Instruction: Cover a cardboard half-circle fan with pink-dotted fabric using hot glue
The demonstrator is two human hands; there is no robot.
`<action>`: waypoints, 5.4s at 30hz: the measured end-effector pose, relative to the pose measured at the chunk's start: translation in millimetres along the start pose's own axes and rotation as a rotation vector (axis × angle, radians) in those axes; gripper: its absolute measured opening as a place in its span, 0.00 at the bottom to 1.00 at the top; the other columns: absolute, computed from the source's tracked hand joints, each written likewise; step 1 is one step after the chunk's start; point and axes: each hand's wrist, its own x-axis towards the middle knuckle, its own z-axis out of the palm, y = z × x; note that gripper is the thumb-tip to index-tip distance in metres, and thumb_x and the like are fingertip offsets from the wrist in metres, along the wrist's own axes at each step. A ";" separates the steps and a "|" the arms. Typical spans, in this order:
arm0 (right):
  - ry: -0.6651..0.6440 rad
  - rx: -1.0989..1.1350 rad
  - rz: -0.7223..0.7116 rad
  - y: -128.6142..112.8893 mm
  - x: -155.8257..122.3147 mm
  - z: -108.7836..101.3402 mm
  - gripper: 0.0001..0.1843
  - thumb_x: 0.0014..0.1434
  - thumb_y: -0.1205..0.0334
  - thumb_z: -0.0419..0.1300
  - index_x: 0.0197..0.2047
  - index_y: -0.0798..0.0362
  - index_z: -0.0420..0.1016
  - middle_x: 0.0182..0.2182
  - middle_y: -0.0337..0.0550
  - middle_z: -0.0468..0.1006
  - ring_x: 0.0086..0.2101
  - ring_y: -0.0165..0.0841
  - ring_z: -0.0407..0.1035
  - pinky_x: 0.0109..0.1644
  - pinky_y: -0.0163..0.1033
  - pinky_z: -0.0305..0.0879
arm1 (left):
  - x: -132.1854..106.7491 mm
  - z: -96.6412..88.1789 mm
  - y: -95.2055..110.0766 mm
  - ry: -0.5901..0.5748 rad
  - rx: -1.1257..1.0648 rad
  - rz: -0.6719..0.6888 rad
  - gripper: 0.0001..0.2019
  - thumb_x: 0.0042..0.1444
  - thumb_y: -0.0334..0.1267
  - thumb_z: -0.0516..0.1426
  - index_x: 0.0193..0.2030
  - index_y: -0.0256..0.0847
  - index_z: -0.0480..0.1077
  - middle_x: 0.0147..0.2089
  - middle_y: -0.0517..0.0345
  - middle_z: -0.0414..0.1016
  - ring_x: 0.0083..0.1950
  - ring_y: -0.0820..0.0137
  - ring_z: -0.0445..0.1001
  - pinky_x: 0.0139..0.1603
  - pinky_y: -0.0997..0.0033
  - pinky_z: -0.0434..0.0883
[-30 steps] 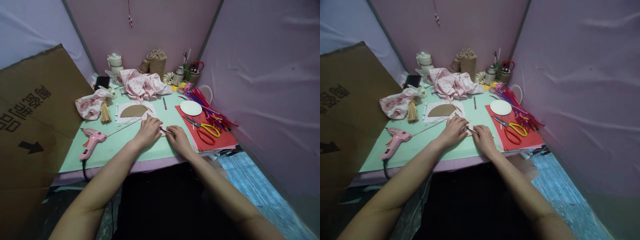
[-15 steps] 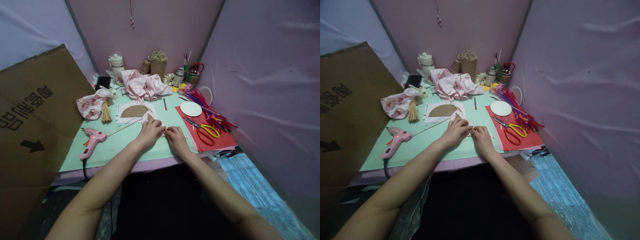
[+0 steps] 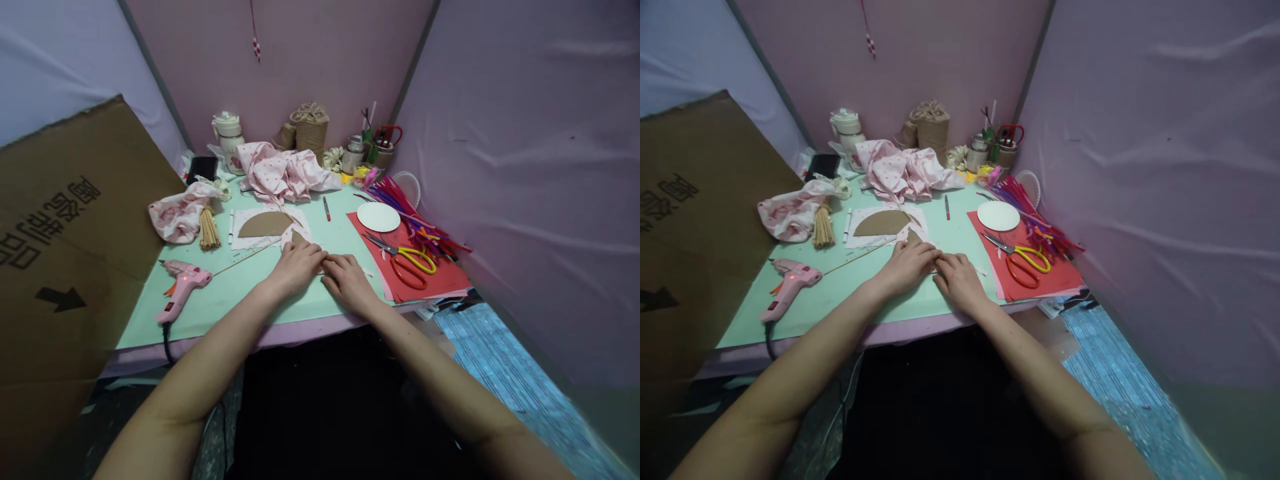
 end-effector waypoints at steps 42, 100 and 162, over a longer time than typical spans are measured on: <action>0.162 -0.069 0.121 8.3 -10.2 2.8 0.14 0.64 0.64 0.57 0.51 0.51 0.77 0.49 0.49 0.79 0.50 0.44 0.66 0.52 0.49 0.63 | 2.9 -12.7 -9.9 -0.156 0.244 0.170 0.15 0.69 0.44 0.51 0.58 0.47 0.67 0.57 0.50 0.72 0.56 0.59 0.68 0.51 0.57 0.55; -0.317 -0.275 -0.469 -41.1 147.6 1.9 0.10 0.60 0.68 0.60 0.41 0.52 0.82 0.41 0.50 0.82 0.42 0.38 0.74 0.47 0.41 0.65 | -3.2 5.9 9.7 -0.082 0.128 -0.029 0.17 0.70 0.43 0.47 0.59 0.43 0.71 0.59 0.47 0.74 0.59 0.52 0.70 0.58 0.51 0.66; -0.141 -0.216 0.492 23.9 -105.9 -68.9 0.17 0.67 0.54 0.51 0.38 0.50 0.79 0.36 0.47 0.84 0.36 0.41 0.78 0.37 0.39 0.64 | 41.5 -2.3 -3.7 -0.152 -0.232 0.152 0.12 0.60 0.37 0.57 0.49 0.44 0.75 0.58 0.49 0.72 0.60 0.58 0.66 0.60 0.56 0.60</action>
